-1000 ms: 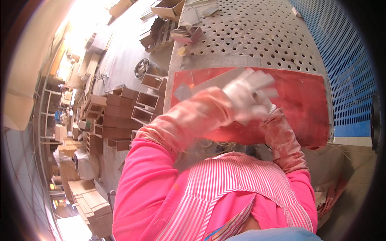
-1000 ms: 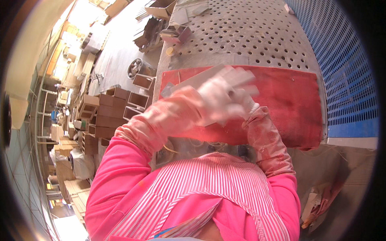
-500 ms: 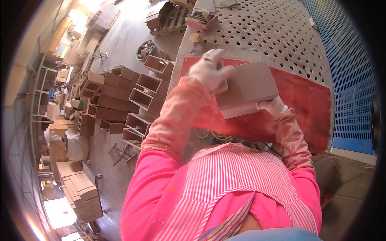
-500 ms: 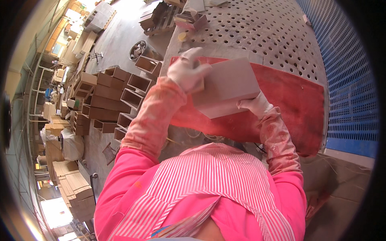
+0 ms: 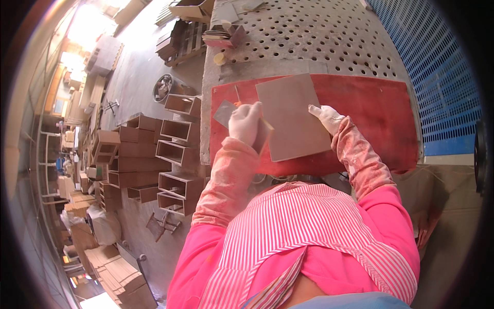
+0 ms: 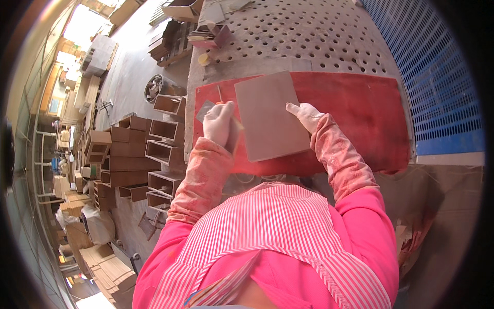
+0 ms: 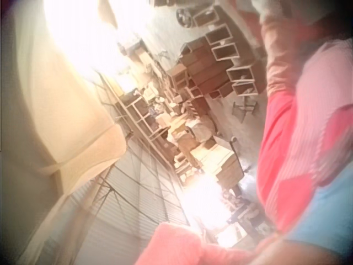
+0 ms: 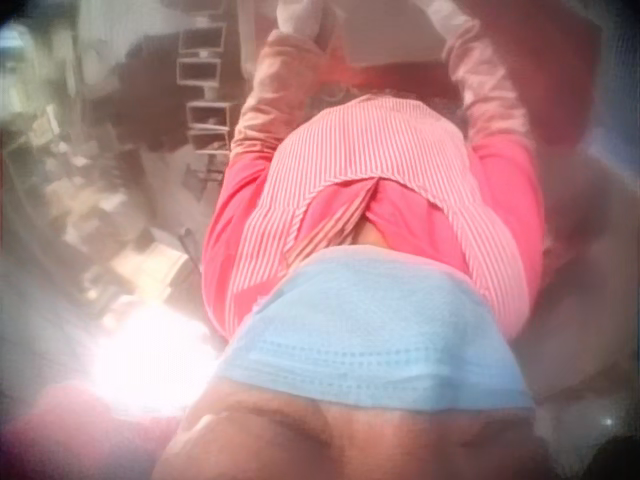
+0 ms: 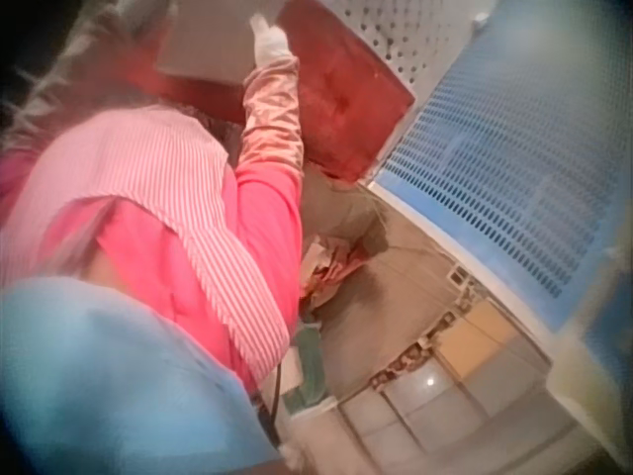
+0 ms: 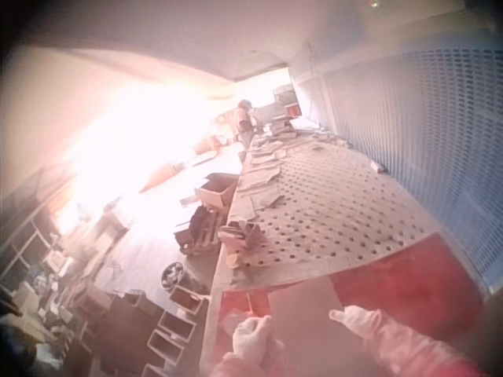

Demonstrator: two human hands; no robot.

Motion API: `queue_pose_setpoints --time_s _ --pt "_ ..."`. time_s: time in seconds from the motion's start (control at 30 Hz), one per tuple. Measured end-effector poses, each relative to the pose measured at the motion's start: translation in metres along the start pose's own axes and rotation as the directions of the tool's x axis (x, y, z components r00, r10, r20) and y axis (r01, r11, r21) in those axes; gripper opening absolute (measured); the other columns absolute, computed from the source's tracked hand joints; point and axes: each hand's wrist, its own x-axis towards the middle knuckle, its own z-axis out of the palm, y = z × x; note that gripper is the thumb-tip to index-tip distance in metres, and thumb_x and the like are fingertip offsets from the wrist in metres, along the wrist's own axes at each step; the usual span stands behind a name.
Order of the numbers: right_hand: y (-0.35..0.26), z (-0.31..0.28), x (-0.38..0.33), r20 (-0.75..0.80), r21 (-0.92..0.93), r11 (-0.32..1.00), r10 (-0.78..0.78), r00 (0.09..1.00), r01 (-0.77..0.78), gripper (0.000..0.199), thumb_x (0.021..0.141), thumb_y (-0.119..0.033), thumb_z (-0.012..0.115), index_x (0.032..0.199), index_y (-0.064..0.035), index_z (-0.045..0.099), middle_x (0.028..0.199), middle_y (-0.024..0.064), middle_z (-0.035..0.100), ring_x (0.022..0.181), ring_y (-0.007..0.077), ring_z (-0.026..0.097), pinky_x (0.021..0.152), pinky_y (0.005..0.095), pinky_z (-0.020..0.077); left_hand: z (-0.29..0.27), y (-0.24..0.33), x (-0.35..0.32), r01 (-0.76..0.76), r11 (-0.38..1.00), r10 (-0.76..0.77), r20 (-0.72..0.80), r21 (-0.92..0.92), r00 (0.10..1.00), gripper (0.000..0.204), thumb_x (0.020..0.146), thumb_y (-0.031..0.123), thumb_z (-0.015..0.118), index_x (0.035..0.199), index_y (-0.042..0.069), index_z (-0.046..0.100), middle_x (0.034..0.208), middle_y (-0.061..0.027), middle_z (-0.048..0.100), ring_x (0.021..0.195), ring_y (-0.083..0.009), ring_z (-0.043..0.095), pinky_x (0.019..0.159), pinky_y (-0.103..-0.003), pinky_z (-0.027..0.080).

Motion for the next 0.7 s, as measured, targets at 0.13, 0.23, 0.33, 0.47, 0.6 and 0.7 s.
queue_pose_setpoints --time_s 0.13,0.23,0.33,0.47,0.6,0.7 --pt "0.052 -0.019 -0.036 0.501 -0.181 0.978 0.001 0.865 0.104 0.059 0.091 -0.03 0.083 0.14 -0.0004 0.066 0.132 0.0051 0.072 0.122 0.0174 0.065 0.106 0.0357 0.0518 0.063 0.024 -0.042 -0.232 0.887 0.19 0.143 0.4 0.971 0.038 0.096 0.042 0.073 0.103 0.006 0.078 0.111 -0.0143 0.075 0.103 -0.0294 0.072 0.094 -0.041 0.055" --pt "0.104 -0.011 -0.069 0.28 -0.481 0.871 0.043 0.959 0.101 0.055 0.092 -0.022 0.079 0.143 -0.0059 0.066 0.133 0.0116 0.073 0.132 0.0226 0.063 0.114 0.0376 0.0488 0.124 0.038 -0.073 -0.683 0.681 0.558 0.416 0.266 0.718 0.03 0.095 0.036 0.07 0.111 0.011 0.076 0.126 -0.0133 0.068 0.114 -0.0307 0.067 0.102 -0.042 0.055" --pt "0.143 0.012 -0.061 0.186 -0.636 0.479 -0.666 0.722 0.606 0.037 0.105 -0.027 0.063 0.135 -0.0068 0.068 0.123 0.0093 0.076 0.117 0.0229 0.07 0.102 0.037 0.056 0.166 0.043 -0.079 -0.955 0.268 0.678 0.68 0.127 0.28 0.052 0.084 0.034 0.073 0.13 0.011 0.068 0.142 -0.0164 0.059 0.135 -0.0365 0.052 0.118 -0.053 0.04" --pt "0.155 0.027 -0.047 0.009 0.093 0.974 -0.21 0.978 0.208 0.029 0.098 -0.014 0.075 0.125 -0.0045 0.072 0.115 0.0087 0.077 0.103 0.0222 0.075 0.089 0.0357 0.0607 0.189 0.048 -0.025 -0.895 0.362 0.587 0.683 0.26 0.435 0.061 0.087 0.041 0.072 0.139 0.01 0.065 0.154 -0.0197 0.052 0.147 -0.0409 0.042 0.127 -0.059 0.027" --pt "0.138 0.024 -0.047 0.149 -0.191 0.872 -0.428 0.892 0.45 0.025 0.089 -0.004 0.081 0.112 -0.0025 0.074 0.102 0.007 0.078 0.092 0.0189 0.075 0.081 0.0356 0.0607 0.213 0.058 0.087 -0.728 0.429 0.459 0.565 0.535 0.686 0.076 0.103 0.06 0.057 0.165 0.018 0.044 0.178 -0.0192 0.021 0.166 -0.0384 0.014 0.135 -0.054 0.006" --pt "0.127 0.022 -0.05 0.177 0.159 0.976 -0.175 0.969 0.147 0.025 0.088 -0.002 0.082 0.111 -0.0017 0.074 0.095 0.0063 0.078 0.09 0.0181 0.075 0.08 0.0354 0.0602 0.229 0.064 0.154 -0.563 0.494 0.299 0.478 0.663 0.826 0.082 0.103 0.066 0.049 0.168 0.017 0.038 0.178 -0.023 0.017 0.167 -0.0387 0.01 0.135 -0.053 0.001"
